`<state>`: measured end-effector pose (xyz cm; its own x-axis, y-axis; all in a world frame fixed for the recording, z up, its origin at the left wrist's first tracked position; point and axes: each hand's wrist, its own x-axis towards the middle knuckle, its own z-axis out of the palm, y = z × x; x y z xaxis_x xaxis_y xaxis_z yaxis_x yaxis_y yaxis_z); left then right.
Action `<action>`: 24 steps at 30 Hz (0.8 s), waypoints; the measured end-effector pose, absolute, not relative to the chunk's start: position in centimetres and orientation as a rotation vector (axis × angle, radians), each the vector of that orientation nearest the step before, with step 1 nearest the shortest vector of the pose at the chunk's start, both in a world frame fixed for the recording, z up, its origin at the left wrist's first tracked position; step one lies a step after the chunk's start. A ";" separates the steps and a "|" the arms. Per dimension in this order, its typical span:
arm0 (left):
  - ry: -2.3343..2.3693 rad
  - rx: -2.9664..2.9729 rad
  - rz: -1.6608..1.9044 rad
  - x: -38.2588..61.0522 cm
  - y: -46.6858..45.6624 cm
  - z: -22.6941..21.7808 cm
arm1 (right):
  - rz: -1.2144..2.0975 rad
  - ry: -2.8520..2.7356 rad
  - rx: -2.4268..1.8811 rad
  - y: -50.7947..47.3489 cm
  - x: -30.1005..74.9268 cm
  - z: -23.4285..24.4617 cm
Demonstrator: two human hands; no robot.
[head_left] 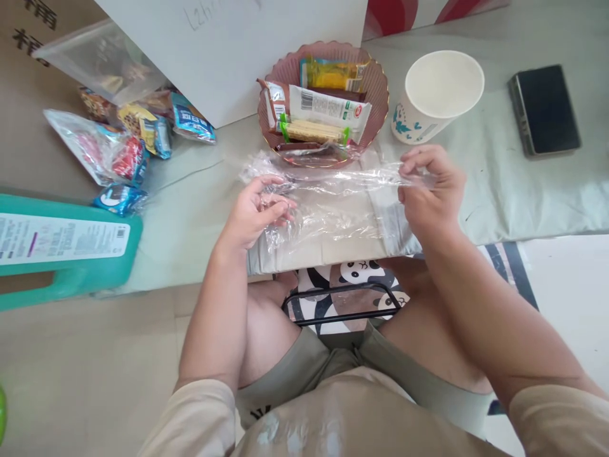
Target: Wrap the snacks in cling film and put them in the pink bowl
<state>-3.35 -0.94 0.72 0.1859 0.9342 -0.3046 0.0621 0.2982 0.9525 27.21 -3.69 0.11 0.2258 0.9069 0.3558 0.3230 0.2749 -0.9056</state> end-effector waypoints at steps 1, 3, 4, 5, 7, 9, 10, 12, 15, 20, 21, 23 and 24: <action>1.233 1.099 0.849 -3.3 -1.0 0.7 | 0.590 -1.323 -1.283 -3.6 27.2 0.1; 1.265 1.101 0.912 -3.2 -1.0 0.7 | 0.536 -1.298 -1.314 -3.5 27.2 0.1; 1.272 1.097 0.934 -3.3 -1.0 0.7 | 0.509 -1.285 -1.330 -3.6 27.2 0.1; 1.268 1.090 0.939 -3.4 -1.1 0.8 | 0.495 -1.281 -1.344 -3.7 27.2 0.3; 1.236 1.070 0.914 -3.7 -1.1 0.9 | 0.503 -1.295 -1.360 -4.0 27.1 0.6; 1.199 1.044 0.877 -4.0 -1.1 1.0 | 0.548 -1.329 -1.355 -4.3 27.0 0.9; 1.187 1.031 0.857 -4.1 -1.1 1.1 | 0.573 -1.345 -1.346 -4.5 27.0 0.9; 1.184 1.009 0.818 -4.2 -1.0 1.1 | 0.619 -1.377 -1.314 -4.7 26.9 1.0; 1.221 0.974 0.763 -4.0 -0.7 1.1 | 0.661 -1.412 -1.272 -4.9 26.9 1.0; 1.324 0.968 0.741 -3.4 -0.6 1.7 | 0.647 -1.488 -1.267 -4.8 27.1 0.8; 1.335 0.975 0.735 -3.4 -0.7 1.9 | 0.629 -1.509 -1.266 -4.7 27.2 0.6; 1.329 0.996 0.690 -3.3 -0.9 2.4 | 0.591 -1.554 -1.281 -4.6 27.4 0.3; 1.315 1.008 0.654 -3.3 -1.0 2.6 | 0.576 -1.575 -1.295 -4.6 27.5 0.1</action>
